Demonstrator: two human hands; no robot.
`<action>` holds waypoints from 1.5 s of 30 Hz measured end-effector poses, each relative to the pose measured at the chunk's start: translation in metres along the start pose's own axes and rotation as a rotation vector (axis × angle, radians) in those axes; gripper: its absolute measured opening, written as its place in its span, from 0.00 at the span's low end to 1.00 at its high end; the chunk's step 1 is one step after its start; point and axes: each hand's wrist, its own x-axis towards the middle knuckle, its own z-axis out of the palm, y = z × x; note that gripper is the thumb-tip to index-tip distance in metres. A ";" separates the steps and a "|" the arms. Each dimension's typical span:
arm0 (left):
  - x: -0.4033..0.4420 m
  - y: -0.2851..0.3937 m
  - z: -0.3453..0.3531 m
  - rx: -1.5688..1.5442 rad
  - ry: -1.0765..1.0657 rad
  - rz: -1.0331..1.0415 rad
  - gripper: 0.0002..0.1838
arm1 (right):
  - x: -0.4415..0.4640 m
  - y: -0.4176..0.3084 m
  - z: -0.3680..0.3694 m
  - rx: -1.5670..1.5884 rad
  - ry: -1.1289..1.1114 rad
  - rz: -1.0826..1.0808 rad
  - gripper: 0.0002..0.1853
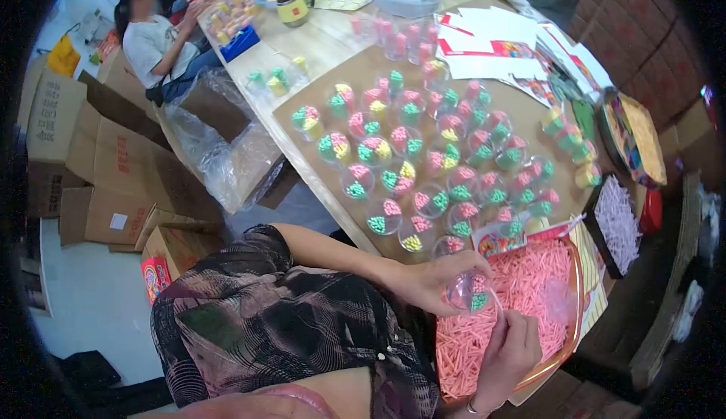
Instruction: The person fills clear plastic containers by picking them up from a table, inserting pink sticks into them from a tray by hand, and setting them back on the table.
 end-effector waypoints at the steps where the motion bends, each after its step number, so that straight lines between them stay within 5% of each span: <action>1: -0.003 0.001 -0.005 -0.001 -0.001 -0.021 0.31 | 0.004 -0.005 0.002 -0.043 -0.003 -0.027 0.05; 8: -0.003 0.010 -0.035 0.136 0.034 0.166 0.33 | 0.032 -0.044 0.023 -0.200 -0.154 -0.058 0.07; 13: 0.016 0.018 -0.093 0.357 0.260 0.264 0.36 | 0.049 -0.052 0.045 0.177 0.289 -0.156 0.09; 15: 0.022 0.038 -0.150 0.474 0.335 -0.031 0.37 | 0.048 -0.039 0.038 0.133 0.272 -0.105 0.09; 17: 0.038 0.044 -0.218 0.446 0.634 -0.195 0.37 | 0.042 -0.024 0.031 0.085 0.261 -0.047 0.09; 19: 0.054 0.055 -0.276 0.596 0.898 -0.195 0.36 | 0.034 -0.012 0.028 0.097 0.239 0.019 0.09; 22: 0.049 -0.009 -0.397 0.889 0.884 -0.402 0.31 | 0.021 0.001 0.029 0.172 0.143 0.159 0.08; 27: 0.028 -0.065 -0.440 0.849 0.724 -0.749 0.28 | 0.012 0.012 0.036 0.137 0.140 0.206 0.06; 30: 0.023 -0.035 -0.426 0.896 0.699 -0.698 0.43 | 0.001 0.025 0.032 0.097 0.144 0.203 0.06; 34: -0.037 0.002 -0.435 1.299 0.969 -0.319 0.36 | -0.011 0.050 0.030 0.066 0.138 0.208 0.06; 36: -0.070 0.019 -0.440 1.698 1.056 -0.552 0.38 | -0.021 0.062 0.031 0.069 0.134 0.243 0.06; 39: -0.117 0.015 -0.462 1.839 0.795 -1.067 0.40 | -0.030 0.070 0.033 0.101 0.107 0.347 0.06; 44: -0.150 -0.003 -0.501 1.916 0.572 -0.928 0.26 | -0.039 0.063 0.027 0.148 0.125 0.389 0.05; 45: -0.163 -0.010 -0.512 1.975 0.596 -0.713 0.24 | -0.042 0.059 0.024 0.153 0.123 0.399 0.05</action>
